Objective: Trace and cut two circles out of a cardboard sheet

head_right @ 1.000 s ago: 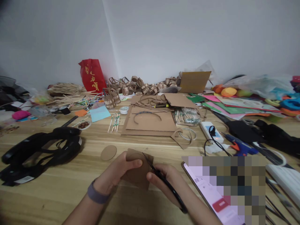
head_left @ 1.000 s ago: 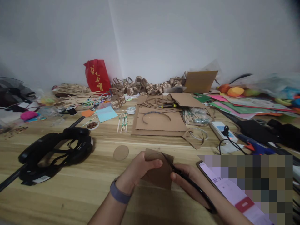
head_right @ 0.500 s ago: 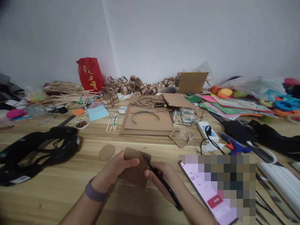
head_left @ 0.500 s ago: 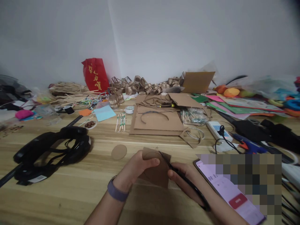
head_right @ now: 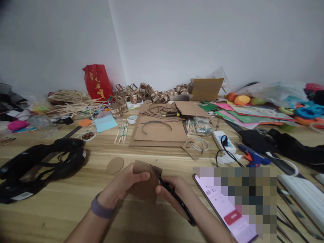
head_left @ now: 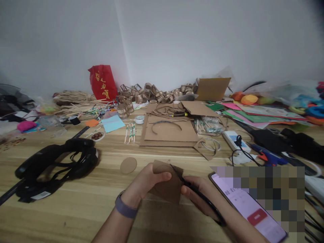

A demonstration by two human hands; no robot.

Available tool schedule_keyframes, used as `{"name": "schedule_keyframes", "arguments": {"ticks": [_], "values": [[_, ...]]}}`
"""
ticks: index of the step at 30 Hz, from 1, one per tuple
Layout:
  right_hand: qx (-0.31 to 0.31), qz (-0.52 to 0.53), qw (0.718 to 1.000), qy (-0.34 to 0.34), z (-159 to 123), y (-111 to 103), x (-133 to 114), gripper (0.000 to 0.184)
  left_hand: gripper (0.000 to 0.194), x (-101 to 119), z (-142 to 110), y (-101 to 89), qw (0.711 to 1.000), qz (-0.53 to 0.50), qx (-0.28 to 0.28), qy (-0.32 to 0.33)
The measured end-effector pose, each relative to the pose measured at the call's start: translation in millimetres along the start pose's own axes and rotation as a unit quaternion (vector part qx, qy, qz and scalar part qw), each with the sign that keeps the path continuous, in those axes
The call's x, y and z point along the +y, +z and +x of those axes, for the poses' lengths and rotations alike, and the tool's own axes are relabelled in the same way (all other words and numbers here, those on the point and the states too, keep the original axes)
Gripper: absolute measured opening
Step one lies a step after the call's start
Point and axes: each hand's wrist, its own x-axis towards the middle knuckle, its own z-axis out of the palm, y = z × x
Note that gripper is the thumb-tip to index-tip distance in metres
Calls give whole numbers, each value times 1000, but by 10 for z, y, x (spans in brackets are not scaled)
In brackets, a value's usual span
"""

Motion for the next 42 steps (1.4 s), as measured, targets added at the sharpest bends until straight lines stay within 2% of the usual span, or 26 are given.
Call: {"name": "schedule_keyframes", "arguments": {"ticks": [9, 18, 22, 26, 30, 34, 38, 42], "values": [[-19, 75, 997, 9, -12, -3, -18, 79, 38, -1, -6, 22, 999, 40, -25, 2], [-7, 44, 998, -34, -10, 1, 18, 75, 41, 2, 1, -8, 998, 42, -41, -2], [-3, 29, 999, -33, -5, 8, -7, 77, 44, 4, -6, -8, 999, 37, -20, -10], [-15, 23, 999, -22, 3, 10, -27, 77, 44, 0, -4, -19, 998, 44, -34, -5], [-28, 12, 1000, -2, 3, -12, -21, 77, 36, 13, -5, -22, 998, 48, -41, -9], [-33, 22, 999, -6, -4, -17, 60, 76, 34, 21, -6, -22, 998, 41, -43, -11], [-19, 77, 997, -21, -12, 16, 231, 73, 33, -4, 3, -30, 999, 42, -33, -7], [-14, 113, 991, -68, -21, 35, 341, 76, 32, -44, 21, -33, 997, 69, -42, -14]]}}
